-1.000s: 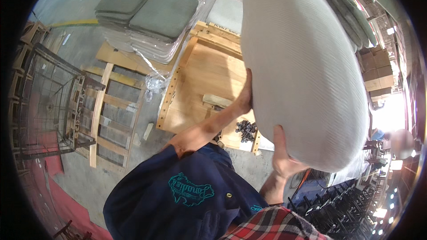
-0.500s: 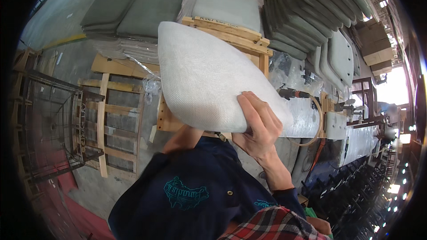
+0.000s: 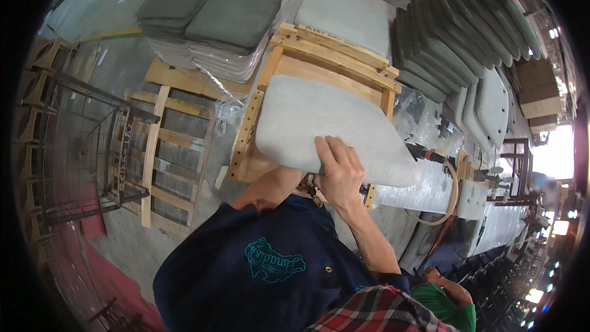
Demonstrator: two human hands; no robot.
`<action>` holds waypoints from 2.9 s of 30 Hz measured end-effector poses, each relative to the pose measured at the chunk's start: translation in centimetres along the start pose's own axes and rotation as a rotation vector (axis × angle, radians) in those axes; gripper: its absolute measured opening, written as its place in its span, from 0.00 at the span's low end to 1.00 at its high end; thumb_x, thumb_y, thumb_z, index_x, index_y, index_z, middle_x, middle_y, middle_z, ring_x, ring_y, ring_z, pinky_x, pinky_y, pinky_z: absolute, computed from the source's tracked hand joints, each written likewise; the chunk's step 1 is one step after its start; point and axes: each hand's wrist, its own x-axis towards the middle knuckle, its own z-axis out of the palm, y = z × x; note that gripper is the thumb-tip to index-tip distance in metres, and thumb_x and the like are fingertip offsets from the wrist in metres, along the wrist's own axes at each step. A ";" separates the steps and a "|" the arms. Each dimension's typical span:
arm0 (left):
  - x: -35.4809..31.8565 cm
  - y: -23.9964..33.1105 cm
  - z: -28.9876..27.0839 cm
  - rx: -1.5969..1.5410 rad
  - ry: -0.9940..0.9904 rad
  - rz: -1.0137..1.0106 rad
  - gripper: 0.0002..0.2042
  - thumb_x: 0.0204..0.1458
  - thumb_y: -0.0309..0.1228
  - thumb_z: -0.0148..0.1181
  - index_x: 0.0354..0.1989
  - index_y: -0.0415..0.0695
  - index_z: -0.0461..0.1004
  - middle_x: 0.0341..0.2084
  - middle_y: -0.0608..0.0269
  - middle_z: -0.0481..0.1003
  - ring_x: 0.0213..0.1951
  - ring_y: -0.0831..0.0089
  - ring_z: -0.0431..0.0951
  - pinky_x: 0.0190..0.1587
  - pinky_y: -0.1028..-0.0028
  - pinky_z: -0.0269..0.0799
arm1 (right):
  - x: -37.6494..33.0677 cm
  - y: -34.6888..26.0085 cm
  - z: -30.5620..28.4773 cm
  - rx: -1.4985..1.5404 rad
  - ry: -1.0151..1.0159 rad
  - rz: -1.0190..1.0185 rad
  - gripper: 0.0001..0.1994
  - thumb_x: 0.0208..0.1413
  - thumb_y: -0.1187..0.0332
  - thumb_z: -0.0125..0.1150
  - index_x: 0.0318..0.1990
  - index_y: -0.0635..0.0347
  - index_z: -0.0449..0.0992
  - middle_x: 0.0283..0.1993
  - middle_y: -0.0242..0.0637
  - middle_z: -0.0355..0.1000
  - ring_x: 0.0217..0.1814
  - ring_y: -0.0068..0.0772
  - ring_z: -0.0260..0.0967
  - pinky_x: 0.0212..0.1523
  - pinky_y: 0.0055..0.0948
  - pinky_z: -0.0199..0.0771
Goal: The person places a white cushion onto a wooden chair frame, aligns it, and uses a pneumatic drill to fasten screws into the frame. They repeat this process for another cushion, securing each with multiple screws.
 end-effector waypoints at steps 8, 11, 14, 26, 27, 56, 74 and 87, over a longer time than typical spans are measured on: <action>4.1 -2.9 2.1 -0.383 -0.042 -0.069 0.27 0.69 0.54 0.44 0.65 0.45 0.67 0.58 0.60 0.73 0.53 0.70 0.75 0.53 0.66 0.74 | 2.3 2.7 9.0 -0.115 0.047 -0.058 0.33 0.35 0.74 0.67 0.58 0.57 0.75 0.56 0.43 0.73 0.58 0.47 0.71 0.56 0.45 0.71; 2.9 -2.4 -0.2 -0.245 -0.042 -0.048 0.26 0.70 0.53 0.44 0.64 0.45 0.67 0.57 0.60 0.74 0.53 0.70 0.76 0.53 0.67 0.74 | 3.3 5.4 11.9 -0.054 -0.001 -0.082 0.34 0.35 0.72 0.68 0.59 0.55 0.74 0.58 0.43 0.72 0.60 0.46 0.69 0.59 0.46 0.67; -1.8 1.3 -2.3 0.679 0.065 0.072 0.15 0.66 0.43 0.55 0.51 0.46 0.77 0.43 0.67 0.80 0.38 0.75 0.78 0.42 0.71 0.75 | 0.8 8.0 14.7 -0.069 -0.049 -0.091 0.35 0.38 0.64 0.74 0.60 0.55 0.74 0.60 0.43 0.71 0.63 0.47 0.67 0.61 0.46 0.65; -5.6 9.6 -6.1 0.418 0.474 0.471 0.28 0.63 0.45 0.61 0.63 0.38 0.65 0.50 0.56 0.73 0.47 0.69 0.75 0.53 0.70 0.70 | -11.9 19.3 10.0 0.102 0.634 1.071 0.44 0.52 0.48 0.74 0.67 0.72 0.64 0.65 0.59 0.66 0.66 0.58 0.63 0.67 0.48 0.63; -5.1 10.6 -5.2 0.378 0.428 0.454 0.29 0.63 0.45 0.61 0.64 0.37 0.65 0.52 0.55 0.73 0.51 0.67 0.74 0.56 0.69 0.68 | -12.2 20.4 10.0 0.154 0.669 1.231 0.46 0.53 0.46 0.73 0.68 0.74 0.62 0.66 0.59 0.65 0.67 0.57 0.63 0.68 0.47 0.62; -0.8 8.3 -2.2 0.782 0.059 0.190 0.34 0.61 0.43 0.64 0.66 0.27 0.62 0.59 0.52 0.72 0.56 0.63 0.72 0.62 0.65 0.66 | -8.6 16.2 15.9 1.377 0.776 1.157 0.43 0.66 0.36 0.48 0.76 0.60 0.51 0.77 0.41 0.52 0.80 0.43 0.47 0.76 0.46 0.51; -0.3 10.6 -0.9 1.334 0.610 1.308 0.40 0.49 0.51 0.73 0.63 0.35 0.68 0.62 0.41 0.68 0.66 0.46 0.64 0.69 0.49 0.55 | -7.1 19.7 11.0 -0.005 0.305 0.714 0.40 0.60 0.48 0.66 0.68 0.73 0.61 0.65 0.69 0.60 0.72 0.67 0.54 0.69 0.59 0.58; 5.3 13.3 1.5 1.898 0.321 0.743 0.46 0.55 0.68 0.51 0.75 0.48 0.56 0.76 0.50 0.49 0.77 0.50 0.42 0.75 0.41 0.33 | -3.6 23.9 15.3 -0.325 -0.056 0.502 0.39 0.63 0.41 0.55 0.71 0.60 0.62 0.73 0.60 0.55 0.76 0.64 0.48 0.71 0.66 0.46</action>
